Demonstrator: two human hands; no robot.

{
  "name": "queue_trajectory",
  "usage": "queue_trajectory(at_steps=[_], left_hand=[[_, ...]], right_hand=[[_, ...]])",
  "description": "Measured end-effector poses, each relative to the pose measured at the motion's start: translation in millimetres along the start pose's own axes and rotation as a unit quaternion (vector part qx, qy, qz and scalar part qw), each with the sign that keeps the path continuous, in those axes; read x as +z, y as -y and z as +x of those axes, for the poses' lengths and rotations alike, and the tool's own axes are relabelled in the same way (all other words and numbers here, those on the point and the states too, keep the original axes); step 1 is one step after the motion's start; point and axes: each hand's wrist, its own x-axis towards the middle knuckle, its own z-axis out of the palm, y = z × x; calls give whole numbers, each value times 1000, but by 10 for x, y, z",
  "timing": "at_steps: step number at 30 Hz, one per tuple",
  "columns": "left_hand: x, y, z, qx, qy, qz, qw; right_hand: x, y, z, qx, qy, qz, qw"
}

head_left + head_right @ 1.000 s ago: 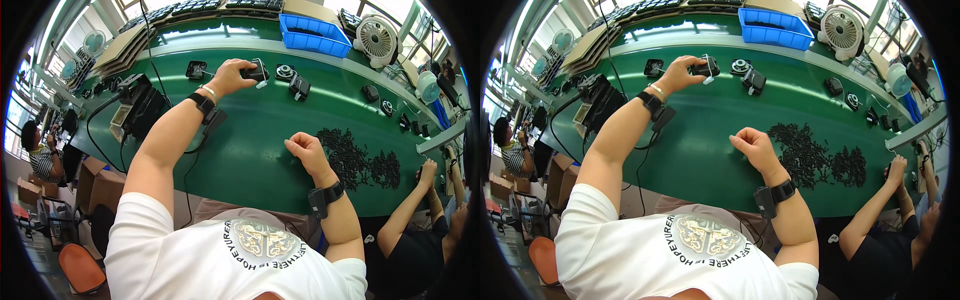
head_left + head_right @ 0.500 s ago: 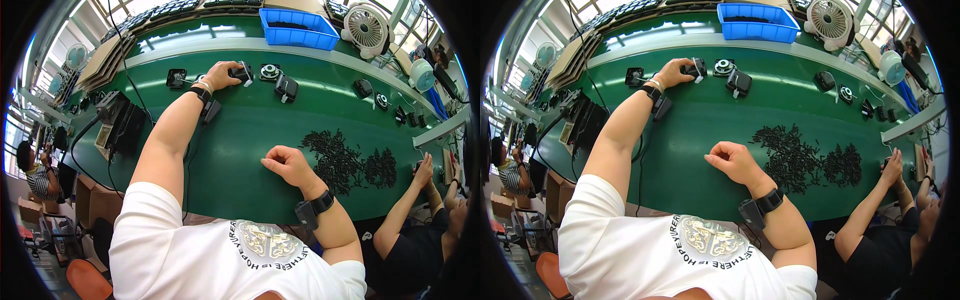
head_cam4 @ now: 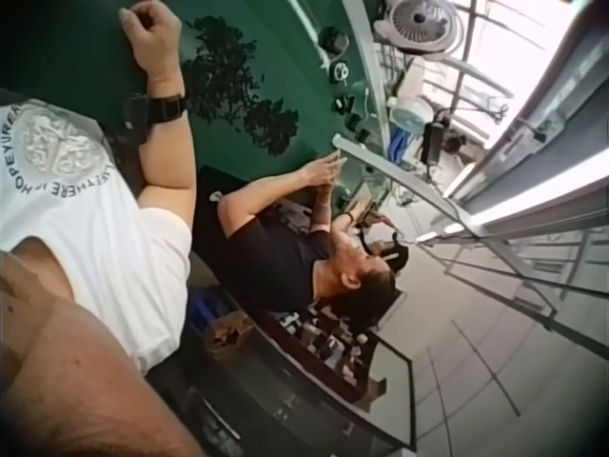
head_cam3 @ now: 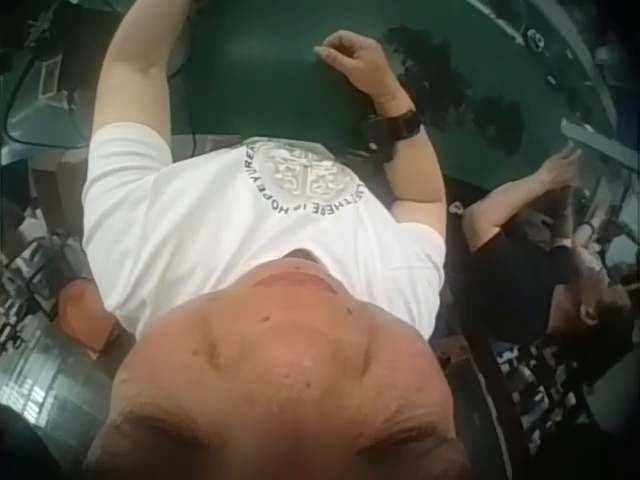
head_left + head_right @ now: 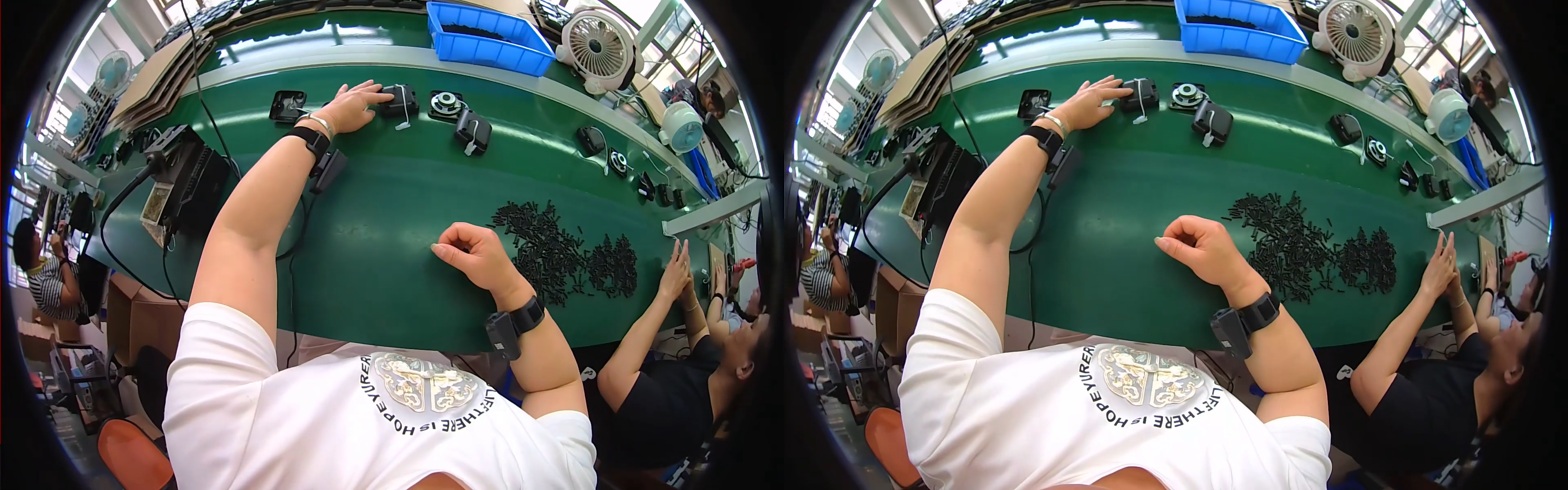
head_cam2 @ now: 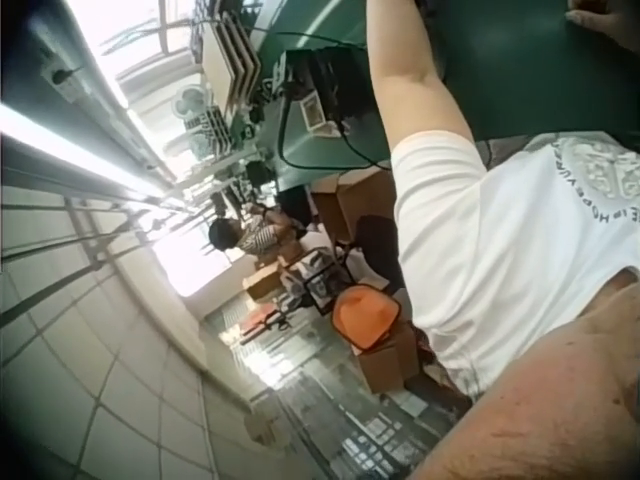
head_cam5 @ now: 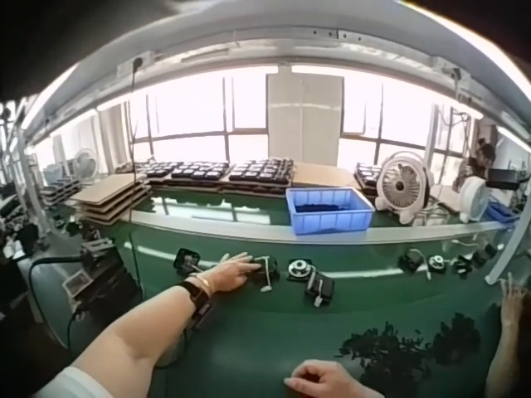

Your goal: Assembling small electronic device components by threading wires and connecting housing parts at a manual workstation.

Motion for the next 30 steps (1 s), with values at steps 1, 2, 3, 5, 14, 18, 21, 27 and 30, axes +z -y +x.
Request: queue_trajectory(at_steps=[1,2,3,5,14,18,21,27,30], left_hand=[[3,65,-38,21,-11,-13,1000],[4,133,-83,41,-23,-25,999],[-4,209,-137,62,-35,-37,997],[-145,240,-179,28,-28,-64,997],[-427,868,-498,-338,-197,-20,920],[-256,911,-533,-431,-142,-62,889],[-162,1042,-581,-403,-176,-111,891],[-174,1026,-658,-251,-295,-342,856],[-341,695,-783,-281,-245,-469,801]], right_hand=[[0,-6,3,1,8,-1,1000],[4,-19,3,3,6,12,1000],[11,-31,3,5,5,26,1000],[-14,-49,-18,11,0,35,999],[150,185,169,45,7,-27,999],[153,529,784,-1,28,-227,973],[236,627,1502,-93,4,-382,920],[394,351,2638,-182,24,-553,813],[454,317,2921,-165,62,-612,771]])
